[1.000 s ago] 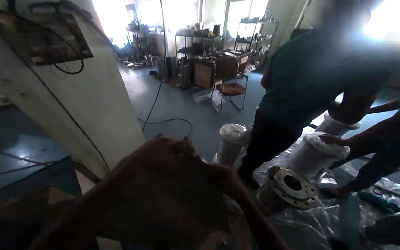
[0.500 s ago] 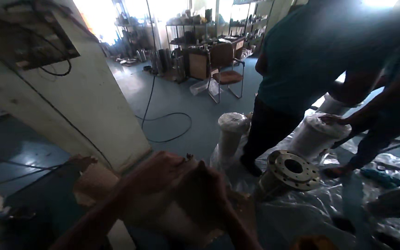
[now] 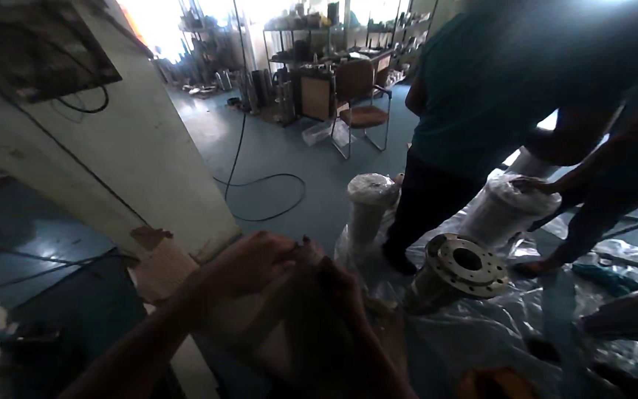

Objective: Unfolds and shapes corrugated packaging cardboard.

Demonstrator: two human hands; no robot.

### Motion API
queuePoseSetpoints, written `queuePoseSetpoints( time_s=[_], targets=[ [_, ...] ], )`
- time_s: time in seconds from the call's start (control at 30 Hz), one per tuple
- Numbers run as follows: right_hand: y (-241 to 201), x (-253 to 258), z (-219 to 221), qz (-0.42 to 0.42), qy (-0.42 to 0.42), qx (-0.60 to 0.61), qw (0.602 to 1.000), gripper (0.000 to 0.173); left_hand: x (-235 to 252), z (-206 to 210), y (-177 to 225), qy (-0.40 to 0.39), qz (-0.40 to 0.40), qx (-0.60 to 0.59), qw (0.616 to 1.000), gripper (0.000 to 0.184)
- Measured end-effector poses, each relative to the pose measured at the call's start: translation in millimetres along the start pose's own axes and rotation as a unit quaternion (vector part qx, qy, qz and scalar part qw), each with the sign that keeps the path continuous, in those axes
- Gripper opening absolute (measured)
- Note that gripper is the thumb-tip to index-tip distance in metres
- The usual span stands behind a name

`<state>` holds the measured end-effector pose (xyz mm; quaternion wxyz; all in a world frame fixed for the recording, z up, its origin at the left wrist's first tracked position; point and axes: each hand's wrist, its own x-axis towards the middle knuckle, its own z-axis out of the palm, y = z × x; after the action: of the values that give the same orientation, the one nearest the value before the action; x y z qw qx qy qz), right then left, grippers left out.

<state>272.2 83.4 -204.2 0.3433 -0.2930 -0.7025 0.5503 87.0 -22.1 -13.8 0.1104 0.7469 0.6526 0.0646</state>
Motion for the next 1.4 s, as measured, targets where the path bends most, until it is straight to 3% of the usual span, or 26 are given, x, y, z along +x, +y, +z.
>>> queuePoseSetpoints(
  time_s=[0.13, 0.3, 0.47, 0.6, 0.73, 0.87, 1.0, 1.17, 1.3, 1.4],
  targets=[
    [-7.0, -0.4, -19.1, 0.058, -0.069, -0.035, 0.995, 0.02, 4.6, -8.2, 3.6, -0.087, -0.12, -0.026, 0.989, 0.029],
    [-4.2, -11.7, -48.3, 0.001, -0.164, -0.038, 0.986, 0.043, 8.0, 3.3, 0.1, -0.095, -0.116, -0.031, 0.988, 0.022],
    [-13.1, -38.1, -77.8, 0.012, 0.064, -0.033, 0.997, 0.037, 13.5, 23.4, 8.9, -0.067, -0.061, -0.02, 0.996, 0.016],
    [-14.8, -65.1, -101.7, -0.003, 0.093, -0.106, 0.99, 0.03, 27.1, 40.1, 27.4, -0.105, -0.067, -0.001, 0.992, 0.017],
    [-10.5, -100.8, -130.0, 0.0, 0.133, -0.091, 0.987, 0.039, 43.6, 64.8, 44.9, -0.149, -0.093, 0.014, 0.984, 0.017],
    [-18.2, -134.9, -149.8, 0.076, 0.196, -0.008, 0.978, 0.063, 54.0, 88.0, 54.3, -0.174, -0.097, 0.004, 0.98, 0.019],
    [-6.3, -174.2, -162.5, 0.15, 0.209, -0.002, 0.966, 0.052, 60.0, 92.3, 62.6, -0.179, -0.082, 0.013, 0.98, 0.015],
    [6.9, -198.2, -146.6, 0.177, 0.219, 0.012, 0.96, 0.036, 56.1, 102.3, 66.5, -0.136, -0.008, 0.029, 0.99, 0.01],
    [7.2, -190.9, -115.1, 0.192, 0.226, -0.015, 0.955, 0.031, 66.7, 72.0, 110.0, -0.238, -0.09, 0.015, 0.967, 0.025],
    [3.4, -178.5, -86.0, 0.159, 0.241, -0.01, 0.957, 0.027, 52.5, 105.7, 76.2, -0.112, 0.016, 0.024, 0.993, 0.009]
  ],
)
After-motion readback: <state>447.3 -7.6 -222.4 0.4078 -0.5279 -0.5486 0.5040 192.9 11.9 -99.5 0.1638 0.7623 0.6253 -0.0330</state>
